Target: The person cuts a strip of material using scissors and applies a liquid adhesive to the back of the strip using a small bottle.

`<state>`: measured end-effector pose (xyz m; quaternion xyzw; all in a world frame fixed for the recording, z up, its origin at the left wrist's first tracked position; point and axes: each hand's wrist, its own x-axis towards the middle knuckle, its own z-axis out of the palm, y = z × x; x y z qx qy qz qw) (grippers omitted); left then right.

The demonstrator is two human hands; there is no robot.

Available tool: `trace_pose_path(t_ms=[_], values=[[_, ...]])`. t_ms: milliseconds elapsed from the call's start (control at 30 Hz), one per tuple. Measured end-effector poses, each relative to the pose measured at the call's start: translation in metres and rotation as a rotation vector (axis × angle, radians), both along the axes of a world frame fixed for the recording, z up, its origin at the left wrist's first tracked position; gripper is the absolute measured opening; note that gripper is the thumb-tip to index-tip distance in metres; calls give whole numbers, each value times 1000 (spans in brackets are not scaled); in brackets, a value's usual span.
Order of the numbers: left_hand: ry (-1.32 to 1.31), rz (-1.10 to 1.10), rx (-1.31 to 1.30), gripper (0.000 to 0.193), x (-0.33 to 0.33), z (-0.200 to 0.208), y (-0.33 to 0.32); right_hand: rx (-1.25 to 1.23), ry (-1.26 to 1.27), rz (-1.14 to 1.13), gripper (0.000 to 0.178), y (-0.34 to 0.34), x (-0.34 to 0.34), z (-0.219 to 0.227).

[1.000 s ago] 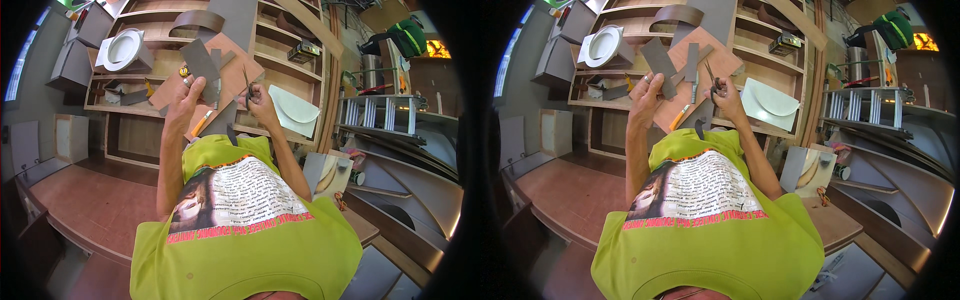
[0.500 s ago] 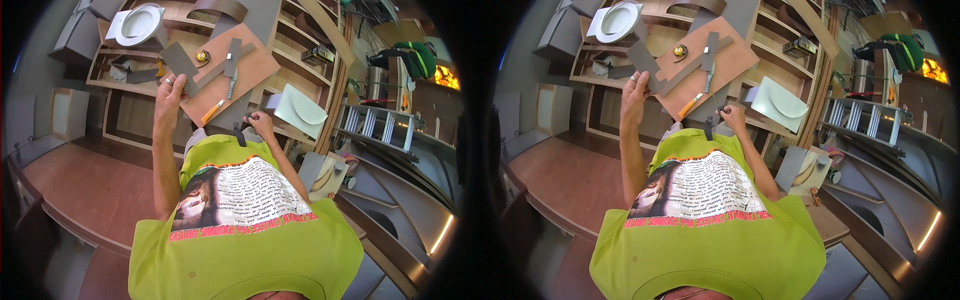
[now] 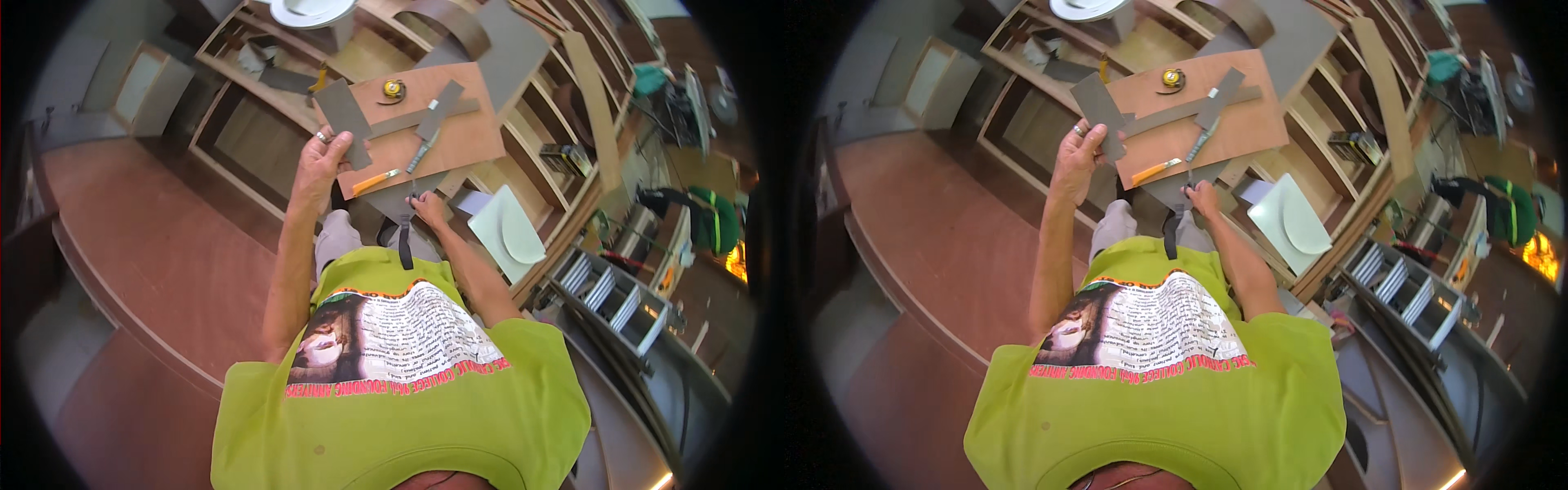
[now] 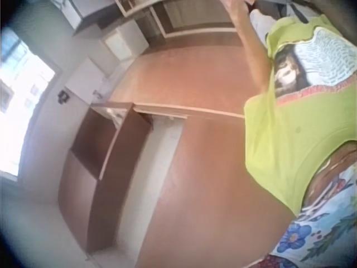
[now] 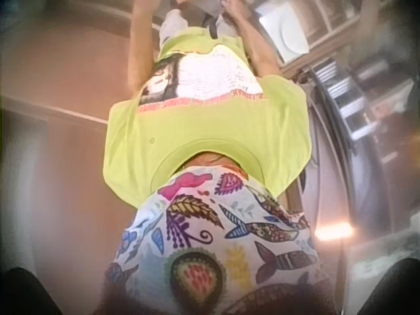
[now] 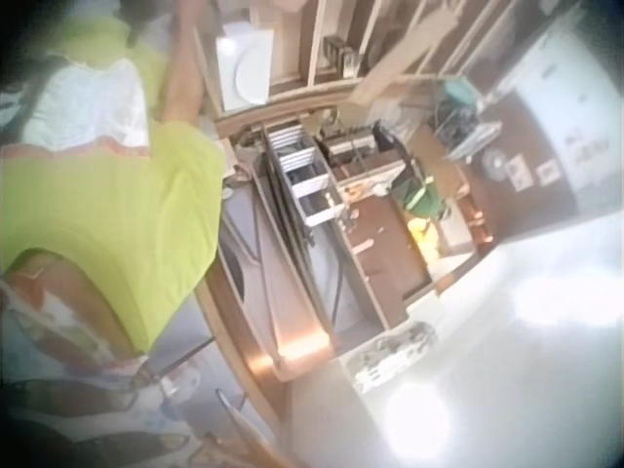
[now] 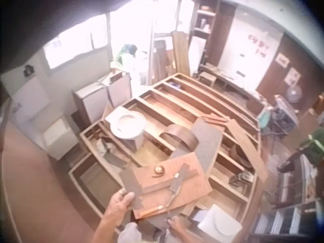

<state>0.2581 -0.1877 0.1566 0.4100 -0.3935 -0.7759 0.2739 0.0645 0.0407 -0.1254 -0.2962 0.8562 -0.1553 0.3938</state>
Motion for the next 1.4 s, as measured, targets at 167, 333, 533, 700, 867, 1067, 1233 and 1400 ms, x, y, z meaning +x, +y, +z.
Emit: trace_pose_path(t_ms=[167, 333, 533, 700, 867, 1067, 1233, 1400], values=[[-2, 225, 52, 15, -1, -18, 38, 51, 105, 177, 48, -30, -23, -41], [-104, 363, 131, 18, 11, -59, 72, 55, 156, 347, 39, -50, -48, -92], [73, 504, 225, 30, 22, -83, 88, 14, 230, 505, 24, -79, -61, -113], [134, 602, 206, 29, 45, -74, 81, -111, -50, 531, 27, -104, -51, -124], [-350, 645, -111, 20, 79, -85, 71, -325, -867, 259, 34, -162, 51, 46], [-930, 466, -550, 35, 105, -93, 33, -355, -1118, 233, 29, -211, 141, 153], [-884, 438, -442, 39, 141, -85, 13, -386, -981, 239, 23, -236, 187, 140], [-693, 642, -281, 42, 199, -72, -4, -364, -856, 530, 21, -270, 225, 163]])
